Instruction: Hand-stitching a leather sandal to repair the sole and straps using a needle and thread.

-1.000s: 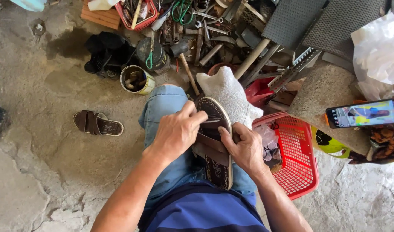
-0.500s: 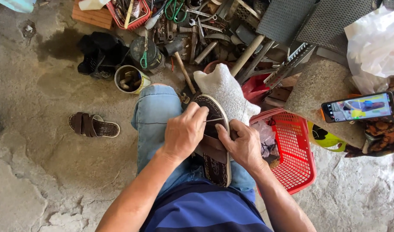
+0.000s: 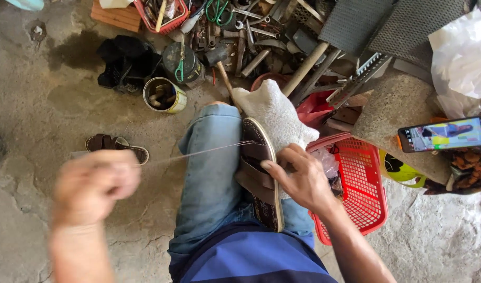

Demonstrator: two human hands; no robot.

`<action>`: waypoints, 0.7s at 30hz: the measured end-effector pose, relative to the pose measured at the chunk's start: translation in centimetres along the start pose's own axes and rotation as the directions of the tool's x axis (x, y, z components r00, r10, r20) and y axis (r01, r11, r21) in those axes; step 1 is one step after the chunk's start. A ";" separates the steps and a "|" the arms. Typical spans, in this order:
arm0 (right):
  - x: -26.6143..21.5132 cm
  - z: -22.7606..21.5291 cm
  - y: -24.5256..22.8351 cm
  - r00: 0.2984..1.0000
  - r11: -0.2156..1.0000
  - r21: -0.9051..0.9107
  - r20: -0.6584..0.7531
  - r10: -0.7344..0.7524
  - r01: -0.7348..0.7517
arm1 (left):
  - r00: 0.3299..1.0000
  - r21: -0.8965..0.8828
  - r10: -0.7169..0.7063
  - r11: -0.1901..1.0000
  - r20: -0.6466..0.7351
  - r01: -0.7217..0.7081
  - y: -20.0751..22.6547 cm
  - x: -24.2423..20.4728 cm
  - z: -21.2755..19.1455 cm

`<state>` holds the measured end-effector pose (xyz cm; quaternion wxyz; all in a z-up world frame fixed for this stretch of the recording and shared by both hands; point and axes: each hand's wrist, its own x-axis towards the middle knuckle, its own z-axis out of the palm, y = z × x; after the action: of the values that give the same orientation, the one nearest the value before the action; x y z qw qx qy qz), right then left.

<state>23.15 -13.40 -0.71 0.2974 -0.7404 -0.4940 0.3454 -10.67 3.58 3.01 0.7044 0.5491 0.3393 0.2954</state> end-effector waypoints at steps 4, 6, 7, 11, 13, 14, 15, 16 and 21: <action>-1.0 -1.3 4.8 0.979 0.968 0.171 0.118 0.166 -0.184 | 0.938 0.208 -0.013 0.974 -0.346 0.090 -0.3 -3.8 -7.3; -1.9 -3.3 6.2 0.966 0.958 0.133 -0.012 0.259 -0.255 | 0.875 0.463 -0.038 0.837 -0.482 0.291 -0.6 -3.6 -7.4; -2.3 -4.4 6.9 0.926 0.937 0.104 -0.147 0.347 -0.334 | 0.795 0.627 -0.022 0.601 -0.606 0.495 -0.8 -3.6 -7.4; -4.4 -6.8 10.7 0.882 0.908 0.028 -0.227 0.413 -0.419 | 0.832 0.837 0.094 0.020 -0.546 0.547 -5.2 -1.6 -5.9; -5.0 -6.5 9.8 0.972 0.944 0.327 -0.201 0.118 -0.047 | 0.911 0.896 0.206 0.350 -0.357 0.272 -4.5 0.9 0.5; -4.5 -6.2 8.1 0.972 0.945 0.323 -0.202 0.121 -0.050 | 0.912 0.895 0.203 0.354 -0.356 0.271 -4.3 1.9 3.5; -3.7 -5.8 6.3 0.975 0.773 0.617 -0.221 -0.012 0.150 | 0.958 0.878 0.223 0.476 -0.182 0.056 -3.9 3.0 6.5; -3.1 -5.4 4.5 0.951 0.476 0.824 -0.279 -0.130 0.307 | 0.963 0.800 0.270 0.579 -0.007 -0.156 -3.5 4.0 9.5; -0.4 -4.5 -1.2 0.976 0.879 0.460 -0.214 -0.030 0.127 | 0.966 0.826 0.098 0.503 0.238 -0.254 -6.5 5.7 13.4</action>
<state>26.01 -13.80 2.95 0.5302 -0.6562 -0.3926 0.3663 3.73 -1.05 -1.97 0.3371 0.8759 0.3246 0.1172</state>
